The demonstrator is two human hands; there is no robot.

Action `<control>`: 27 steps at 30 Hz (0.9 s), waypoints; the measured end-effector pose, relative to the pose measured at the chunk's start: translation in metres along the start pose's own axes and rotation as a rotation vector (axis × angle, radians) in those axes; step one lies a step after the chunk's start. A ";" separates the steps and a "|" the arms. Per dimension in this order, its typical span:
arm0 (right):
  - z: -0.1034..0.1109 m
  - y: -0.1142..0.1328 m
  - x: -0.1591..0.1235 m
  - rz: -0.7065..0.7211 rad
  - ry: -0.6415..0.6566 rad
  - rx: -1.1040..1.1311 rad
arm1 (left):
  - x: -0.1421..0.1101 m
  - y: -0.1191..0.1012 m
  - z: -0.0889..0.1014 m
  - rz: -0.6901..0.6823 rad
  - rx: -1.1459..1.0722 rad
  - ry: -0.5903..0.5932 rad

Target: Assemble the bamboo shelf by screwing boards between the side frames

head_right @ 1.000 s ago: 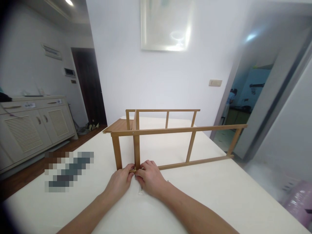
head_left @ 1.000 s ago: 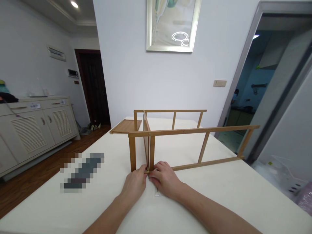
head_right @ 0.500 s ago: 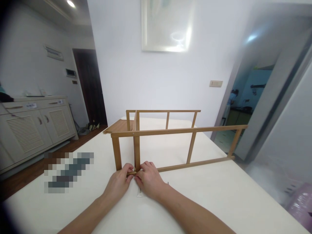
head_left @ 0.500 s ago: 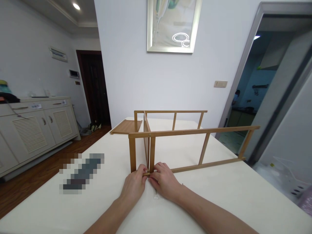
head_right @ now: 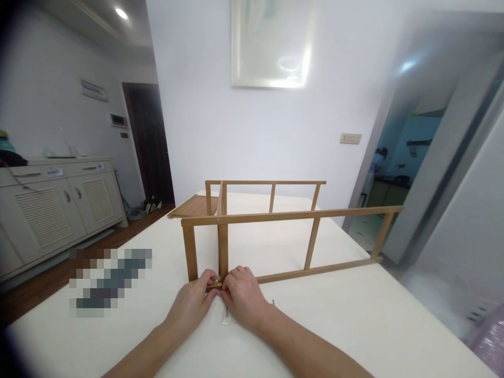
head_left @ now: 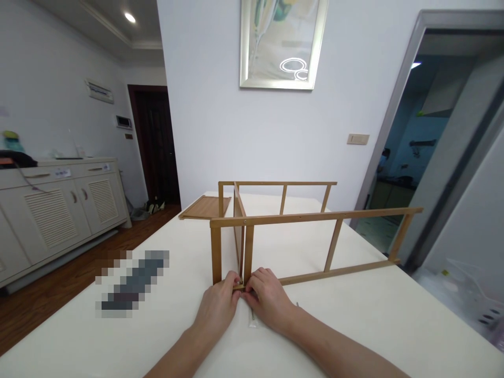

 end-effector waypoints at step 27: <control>-0.003 -0.004 0.000 0.013 -0.061 0.141 | -0.004 0.000 -0.007 -0.067 0.042 -0.025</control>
Point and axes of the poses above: each hand's wrist, its own x-axis towards the middle knuckle, its own z-axis out of the back of the hand, y = z × x, the point moved 2 cm from there along x, towards the middle knuckle, and after that the axes turned 14 degrees about y, right-handed, at the moved point
